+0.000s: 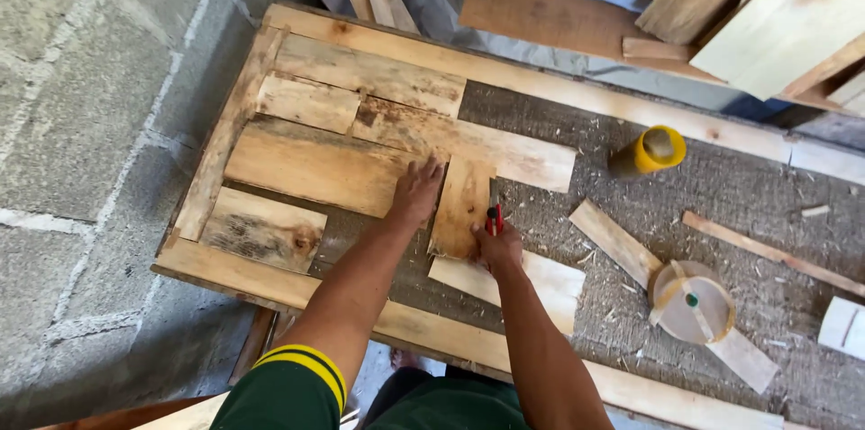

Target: Cutting and fitting small wood panels together on a workbench using a utility knife.

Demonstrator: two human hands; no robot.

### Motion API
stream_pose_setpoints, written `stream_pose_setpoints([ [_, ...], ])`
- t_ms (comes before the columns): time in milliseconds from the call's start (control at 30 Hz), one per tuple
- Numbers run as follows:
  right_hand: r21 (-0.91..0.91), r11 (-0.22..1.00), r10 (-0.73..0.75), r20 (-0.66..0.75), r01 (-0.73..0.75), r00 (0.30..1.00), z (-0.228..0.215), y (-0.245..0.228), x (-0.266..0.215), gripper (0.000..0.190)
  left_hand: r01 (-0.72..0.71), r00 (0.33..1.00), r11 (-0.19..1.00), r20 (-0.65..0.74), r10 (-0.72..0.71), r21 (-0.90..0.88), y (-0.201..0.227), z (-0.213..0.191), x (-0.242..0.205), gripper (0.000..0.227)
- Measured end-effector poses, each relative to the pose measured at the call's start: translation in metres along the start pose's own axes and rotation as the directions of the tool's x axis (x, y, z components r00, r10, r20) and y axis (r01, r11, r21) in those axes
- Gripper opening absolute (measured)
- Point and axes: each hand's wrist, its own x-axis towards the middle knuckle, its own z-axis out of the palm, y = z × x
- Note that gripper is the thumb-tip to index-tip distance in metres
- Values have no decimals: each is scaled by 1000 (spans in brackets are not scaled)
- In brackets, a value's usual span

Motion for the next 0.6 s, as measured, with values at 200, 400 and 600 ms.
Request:
stream_pose_setpoints([
  [200,339,930,116,103,-144,988,-7,-7,-3,29,52,967,954,-224,-122,-295,7,-5,-41,42],
  [400,298,945,-168,79,137,983,-13,6,-9,27,-99,849,821,-477,-225,-562,17,31,-80,29],
  [600,-542,795,-295,48,273,954,-67,18,-47,63,-240,661,842,-716,-224,-484,51,86,-129,45],
])
